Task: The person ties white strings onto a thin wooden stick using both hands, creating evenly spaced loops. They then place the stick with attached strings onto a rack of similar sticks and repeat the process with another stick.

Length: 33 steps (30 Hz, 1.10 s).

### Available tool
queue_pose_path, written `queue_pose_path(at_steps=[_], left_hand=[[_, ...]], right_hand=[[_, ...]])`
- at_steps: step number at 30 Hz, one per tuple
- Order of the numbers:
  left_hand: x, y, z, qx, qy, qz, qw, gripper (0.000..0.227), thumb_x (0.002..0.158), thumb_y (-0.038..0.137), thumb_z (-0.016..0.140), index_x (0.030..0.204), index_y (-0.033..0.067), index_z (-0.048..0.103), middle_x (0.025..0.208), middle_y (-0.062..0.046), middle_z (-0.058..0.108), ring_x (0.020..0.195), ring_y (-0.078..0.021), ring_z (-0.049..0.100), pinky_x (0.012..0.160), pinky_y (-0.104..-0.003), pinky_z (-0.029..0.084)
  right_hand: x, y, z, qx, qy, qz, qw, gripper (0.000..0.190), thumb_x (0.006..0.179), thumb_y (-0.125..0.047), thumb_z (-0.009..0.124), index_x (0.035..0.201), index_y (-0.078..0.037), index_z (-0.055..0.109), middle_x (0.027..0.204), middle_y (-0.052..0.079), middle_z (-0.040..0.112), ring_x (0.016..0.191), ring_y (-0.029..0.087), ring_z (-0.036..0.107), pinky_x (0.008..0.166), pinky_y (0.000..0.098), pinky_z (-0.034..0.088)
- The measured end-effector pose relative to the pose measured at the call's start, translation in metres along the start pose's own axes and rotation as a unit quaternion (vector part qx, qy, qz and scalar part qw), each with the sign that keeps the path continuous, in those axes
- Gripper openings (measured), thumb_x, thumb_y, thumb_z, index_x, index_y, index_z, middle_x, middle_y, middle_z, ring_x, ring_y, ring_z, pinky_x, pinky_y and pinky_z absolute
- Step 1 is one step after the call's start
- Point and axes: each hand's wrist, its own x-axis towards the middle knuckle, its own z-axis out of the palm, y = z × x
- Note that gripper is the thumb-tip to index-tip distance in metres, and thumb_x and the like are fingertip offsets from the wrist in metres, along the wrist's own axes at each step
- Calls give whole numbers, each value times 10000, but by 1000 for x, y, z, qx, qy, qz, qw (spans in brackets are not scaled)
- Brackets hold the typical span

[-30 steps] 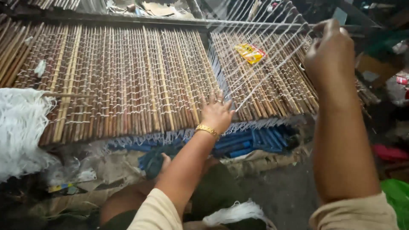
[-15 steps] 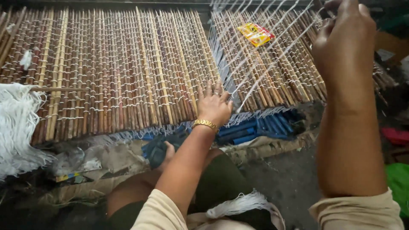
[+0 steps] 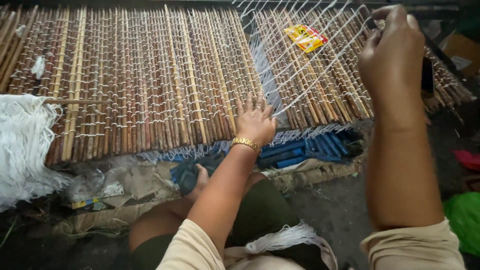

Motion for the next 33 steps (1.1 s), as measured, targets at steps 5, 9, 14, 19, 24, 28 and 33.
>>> queue_pose_path(at_steps=[5,9,14,19,24,28,33], left_hand=[[-11,-5,8,-33,105,36,993,619,1050,478,206,1618,233,217,1716,-103,76,1578,-360,41,1259,-584,1],[-87,2,29,-56,234,82,967,541,1049,393,362,1539,165,395,1680,-155,223,1537,-379,201,1250,-577,142],[-175,-16,77,-298,284,349,842,355,1019,136,554,1322,-39,607,1428,-274,570,1380,-493,490,1189,-600,353],[-201,-50,175,-373,216,327,841,256,1013,99,573,1225,16,689,1324,-181,659,1211,-401,615,1014,-537,478],[-206,-76,234,-394,71,183,898,323,1022,180,537,1283,94,707,1315,-91,646,1138,-300,635,941,-476,521],[-201,-88,249,-370,194,152,896,281,1004,209,547,1246,172,685,1233,-32,721,1110,-260,685,897,-410,507],[-186,-101,267,-414,204,110,880,307,1025,265,510,1243,124,675,1236,-84,719,1164,-272,683,979,-376,507]], right_hand=[[-14,-2,7,3,-9,58,998,265,1021,72,540,1274,22,604,1211,245,627,1091,377,590,861,467,537],[-27,6,23,68,0,66,996,232,1034,83,524,1256,51,579,1248,286,584,1065,369,643,892,435,557],[-32,-1,21,64,0,71,995,236,1046,98,496,1269,60,562,1255,281,553,1041,360,628,876,436,569],[-22,24,24,19,26,20,999,227,1039,107,532,1248,52,602,1197,275,588,1034,371,602,824,461,556],[-25,34,27,-18,30,-5,999,254,1038,89,560,1278,41,627,1194,264,608,1065,391,569,815,487,512],[-35,24,36,15,13,24,1000,246,1031,108,547,1266,67,605,1204,284,589,1046,387,609,868,468,540],[-51,14,61,41,-48,155,986,303,1004,87,538,1299,32,578,1270,260,574,1014,358,646,819,405,619]])
